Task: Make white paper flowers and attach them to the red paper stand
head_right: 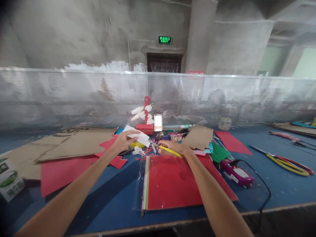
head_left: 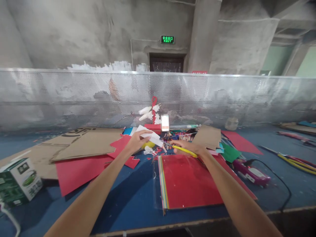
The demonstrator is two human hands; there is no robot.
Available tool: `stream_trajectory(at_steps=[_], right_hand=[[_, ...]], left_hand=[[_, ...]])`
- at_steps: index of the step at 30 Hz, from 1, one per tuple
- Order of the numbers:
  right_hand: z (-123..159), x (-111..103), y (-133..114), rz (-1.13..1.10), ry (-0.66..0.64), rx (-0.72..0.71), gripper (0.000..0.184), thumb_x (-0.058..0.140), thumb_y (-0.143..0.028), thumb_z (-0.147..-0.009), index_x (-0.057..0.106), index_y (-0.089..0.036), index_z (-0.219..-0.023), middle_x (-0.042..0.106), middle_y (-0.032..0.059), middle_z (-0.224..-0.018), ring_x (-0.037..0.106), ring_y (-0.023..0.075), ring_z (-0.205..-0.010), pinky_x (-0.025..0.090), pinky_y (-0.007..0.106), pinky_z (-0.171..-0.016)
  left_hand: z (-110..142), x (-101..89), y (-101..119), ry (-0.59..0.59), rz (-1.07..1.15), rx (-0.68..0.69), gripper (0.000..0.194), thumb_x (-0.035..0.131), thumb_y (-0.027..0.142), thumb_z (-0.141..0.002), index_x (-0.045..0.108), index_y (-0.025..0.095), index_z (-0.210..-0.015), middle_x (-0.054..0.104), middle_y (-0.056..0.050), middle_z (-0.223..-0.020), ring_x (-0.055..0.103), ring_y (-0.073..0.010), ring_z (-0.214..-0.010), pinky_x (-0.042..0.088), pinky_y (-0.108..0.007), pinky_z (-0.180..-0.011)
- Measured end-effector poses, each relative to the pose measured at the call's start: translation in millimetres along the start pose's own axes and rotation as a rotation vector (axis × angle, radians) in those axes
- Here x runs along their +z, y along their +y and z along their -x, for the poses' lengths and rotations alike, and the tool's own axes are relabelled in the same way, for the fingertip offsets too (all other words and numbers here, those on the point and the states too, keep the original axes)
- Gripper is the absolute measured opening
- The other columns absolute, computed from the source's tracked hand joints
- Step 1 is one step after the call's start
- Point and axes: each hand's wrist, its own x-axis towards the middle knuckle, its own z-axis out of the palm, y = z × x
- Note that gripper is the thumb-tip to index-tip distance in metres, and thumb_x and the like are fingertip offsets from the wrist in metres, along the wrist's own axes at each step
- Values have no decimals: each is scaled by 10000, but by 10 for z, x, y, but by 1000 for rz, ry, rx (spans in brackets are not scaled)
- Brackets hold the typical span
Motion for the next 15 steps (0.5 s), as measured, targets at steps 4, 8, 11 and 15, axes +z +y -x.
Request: stream_trajectory(at_steps=[4, 8, 11, 15], right_hand=[[0, 18, -32, -15, 9, -1, 497, 532, -568, -869, 581, -187, -1184, 637, 71, -1032, 564, 212, -861, 433, 293, -714], [-34, 39, -22, -30, 5, -12, 509, 524, -587, -866, 583, -162, -1139, 634, 65, -989, 554, 210, -873, 426, 283, -717], [-58, 54, -20, -40, 26, -9, 471, 531, -574, -868, 597, -166, -1093, 634, 54, -963, 551, 197, -842, 418, 278, -711], [-72, 65, -48, -56, 55, 33, 426, 551, -545, -864, 613, -165, -1047, 634, 42, -923, 540, 169, -768, 402, 259, -676]], left_hand=[[27, 39, 84, -36, -6, -16, 385, 631, 403, -810, 696, 157, -1098, 696, -90, -1121, 658, -162, -721, 533, -266, -663], [37, 88, 131, -67, 50, -28, 384, 641, 405, -804, 697, 156, -1091, 710, -84, -1073, 667, -170, -728, 549, -276, -679], [33, 105, 124, -58, 79, -29, 381, 661, 388, -790, 696, 156, -1091, 711, -88, -1067, 678, -187, -775, 553, -284, -692], [29, 105, 101, -52, 90, -33, 403, 671, 382, -787, 689, 164, -1126, 688, -103, -1159, 685, -189, -772, 553, -302, -704]])
